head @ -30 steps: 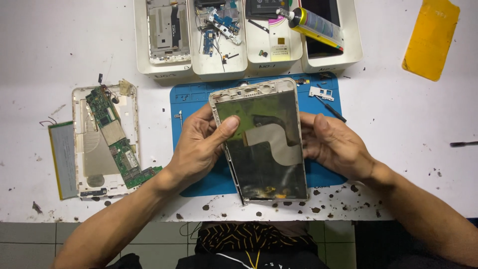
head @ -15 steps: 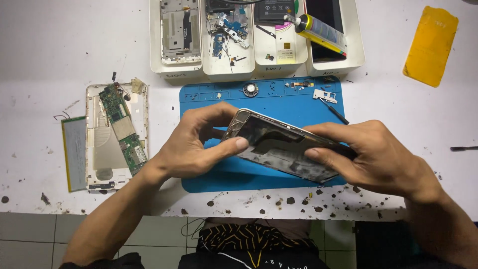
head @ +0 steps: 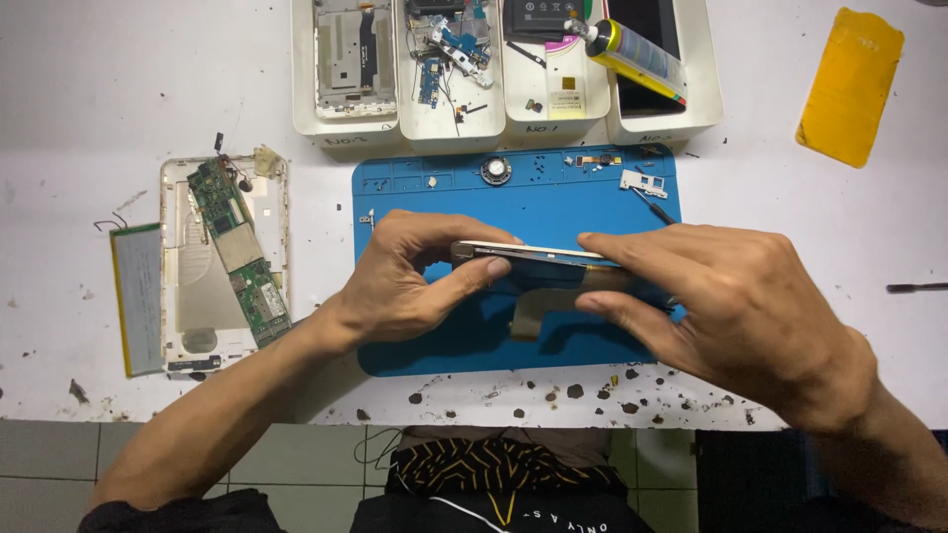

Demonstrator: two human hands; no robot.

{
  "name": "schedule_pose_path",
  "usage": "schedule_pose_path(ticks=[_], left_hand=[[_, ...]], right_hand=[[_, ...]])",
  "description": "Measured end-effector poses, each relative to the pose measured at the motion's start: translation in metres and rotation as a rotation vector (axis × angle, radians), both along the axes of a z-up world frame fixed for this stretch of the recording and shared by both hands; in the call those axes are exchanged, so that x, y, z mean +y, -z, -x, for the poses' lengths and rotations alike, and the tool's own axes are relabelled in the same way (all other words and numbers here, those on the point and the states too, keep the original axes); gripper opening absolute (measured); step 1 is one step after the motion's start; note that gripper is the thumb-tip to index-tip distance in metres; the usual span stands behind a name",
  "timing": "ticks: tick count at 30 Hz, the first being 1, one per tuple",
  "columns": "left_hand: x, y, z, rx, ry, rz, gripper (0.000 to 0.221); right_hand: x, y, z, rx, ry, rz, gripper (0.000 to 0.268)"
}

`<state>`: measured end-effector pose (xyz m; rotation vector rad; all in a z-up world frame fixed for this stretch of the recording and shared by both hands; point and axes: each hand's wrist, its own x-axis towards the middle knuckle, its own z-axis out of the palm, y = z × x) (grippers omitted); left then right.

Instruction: Replace a mobile device screen by peeling off the adhesive backing and pressing the screen into the frame

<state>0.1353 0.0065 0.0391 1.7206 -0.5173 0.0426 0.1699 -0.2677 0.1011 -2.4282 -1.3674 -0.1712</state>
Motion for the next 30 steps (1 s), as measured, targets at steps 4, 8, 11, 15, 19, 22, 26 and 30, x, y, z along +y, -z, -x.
schedule_pose_path(ticks=[4,8,11,15,19,22,26,30], left_hand=[[-0.001,0.000,0.003,0.032,0.016,0.052,0.016],[-0.008,-0.001,0.006,0.066,-0.034,0.051,0.015],[-0.013,-0.007,0.008,0.102,-0.083,0.064,0.015],[-0.017,-0.014,0.012,0.153,-0.077,0.130,0.015],[-0.016,-0.014,0.013,0.114,-0.055,0.118,0.014],[-0.015,-0.012,0.012,0.030,-0.032,0.089,0.013],[-0.016,-0.003,0.011,-0.058,-0.069,0.082,0.011],[-0.012,0.008,0.003,-0.213,-0.048,0.024,0.013]], right_hand=[[0.011,0.005,0.006,-0.036,0.020,-0.037,0.035],[0.018,0.003,0.010,-0.008,0.054,-0.053,0.026],[0.022,0.000,0.011,0.044,0.089,-0.043,0.026],[0.028,-0.007,0.011,0.283,0.153,-0.034,0.030],[0.028,-0.002,0.015,0.226,0.164,-0.045,0.024],[0.027,0.002,0.017,0.149,0.126,-0.032,0.025],[0.027,0.008,0.017,0.037,0.087,-0.123,0.014],[0.024,0.013,0.012,-0.117,0.031,-0.123,0.013]])
